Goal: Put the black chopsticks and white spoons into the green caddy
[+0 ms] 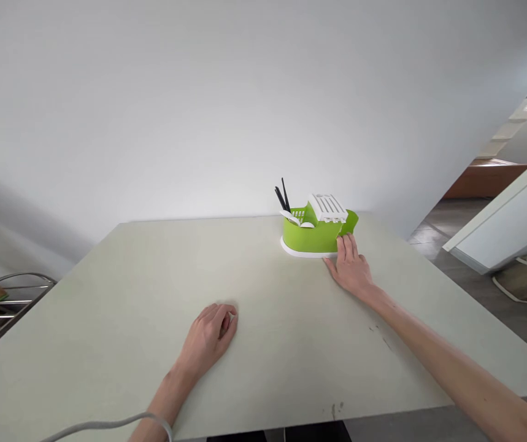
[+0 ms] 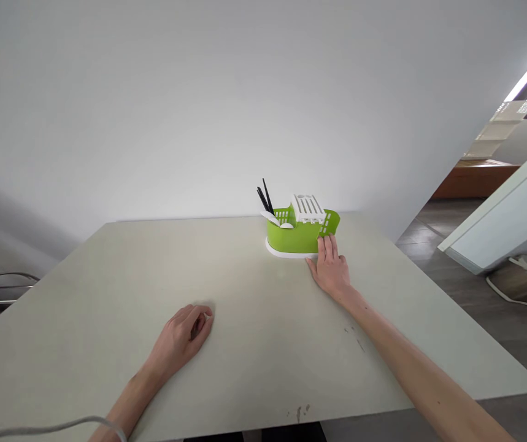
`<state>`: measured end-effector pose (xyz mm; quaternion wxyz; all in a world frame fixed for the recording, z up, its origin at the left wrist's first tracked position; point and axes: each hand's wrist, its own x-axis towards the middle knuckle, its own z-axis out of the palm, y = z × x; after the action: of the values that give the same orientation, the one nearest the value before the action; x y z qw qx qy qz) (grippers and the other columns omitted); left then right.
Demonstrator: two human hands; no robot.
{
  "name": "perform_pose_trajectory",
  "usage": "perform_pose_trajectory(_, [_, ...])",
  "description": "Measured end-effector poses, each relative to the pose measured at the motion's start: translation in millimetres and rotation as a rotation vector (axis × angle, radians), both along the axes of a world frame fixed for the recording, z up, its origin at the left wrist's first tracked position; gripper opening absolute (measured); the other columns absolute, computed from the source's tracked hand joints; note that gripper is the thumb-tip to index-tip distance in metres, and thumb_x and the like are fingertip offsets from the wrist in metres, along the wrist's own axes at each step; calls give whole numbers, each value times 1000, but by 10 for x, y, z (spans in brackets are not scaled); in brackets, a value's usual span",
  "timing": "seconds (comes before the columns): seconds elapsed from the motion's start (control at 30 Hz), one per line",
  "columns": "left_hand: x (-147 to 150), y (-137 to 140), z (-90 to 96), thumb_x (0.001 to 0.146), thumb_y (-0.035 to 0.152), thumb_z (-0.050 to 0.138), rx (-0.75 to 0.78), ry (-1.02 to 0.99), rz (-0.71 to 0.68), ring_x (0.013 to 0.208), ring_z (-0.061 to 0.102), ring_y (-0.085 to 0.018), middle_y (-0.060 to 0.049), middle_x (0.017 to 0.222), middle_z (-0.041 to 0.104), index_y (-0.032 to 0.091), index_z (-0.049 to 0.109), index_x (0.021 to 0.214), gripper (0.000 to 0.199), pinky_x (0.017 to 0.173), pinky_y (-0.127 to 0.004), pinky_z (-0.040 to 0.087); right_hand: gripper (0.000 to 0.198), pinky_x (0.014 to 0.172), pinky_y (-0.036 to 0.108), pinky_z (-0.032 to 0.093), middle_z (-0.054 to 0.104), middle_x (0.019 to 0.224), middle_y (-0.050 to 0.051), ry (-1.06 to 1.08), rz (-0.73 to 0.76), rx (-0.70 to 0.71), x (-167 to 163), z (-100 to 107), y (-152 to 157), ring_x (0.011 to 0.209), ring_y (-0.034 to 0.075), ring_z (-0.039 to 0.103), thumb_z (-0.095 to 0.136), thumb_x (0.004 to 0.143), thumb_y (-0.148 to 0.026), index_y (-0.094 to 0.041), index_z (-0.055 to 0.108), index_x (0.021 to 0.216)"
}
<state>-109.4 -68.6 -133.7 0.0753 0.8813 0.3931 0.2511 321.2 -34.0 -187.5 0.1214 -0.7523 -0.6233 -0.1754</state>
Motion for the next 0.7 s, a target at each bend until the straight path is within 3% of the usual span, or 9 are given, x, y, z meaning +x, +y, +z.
perform_pose_trajectory(0.2, [-12, 15, -38, 105, 32, 44, -24, -19, 5, 73, 64, -20, -1, 76, 63, 24, 65, 115, 24, 72, -34, 53, 82, 100, 52, 53, 21, 171, 29, -1, 5, 24, 17, -29, 8, 159, 38, 20, 21, 108, -52, -2, -7, 167])
perform_pose_trajectory(0.7, [-59, 46, -85, 106, 30, 45, -6, 9, -9, 73, 63, -20, 0, 75, 60, 23, 61, 116, 20, 75, -36, 53, 73, 101, 51, 53, 31, 168, 28, -21, 2, -8, -16, 60, -57, 159, 35, 18, 25, 107, -42, -1, 11, 165])
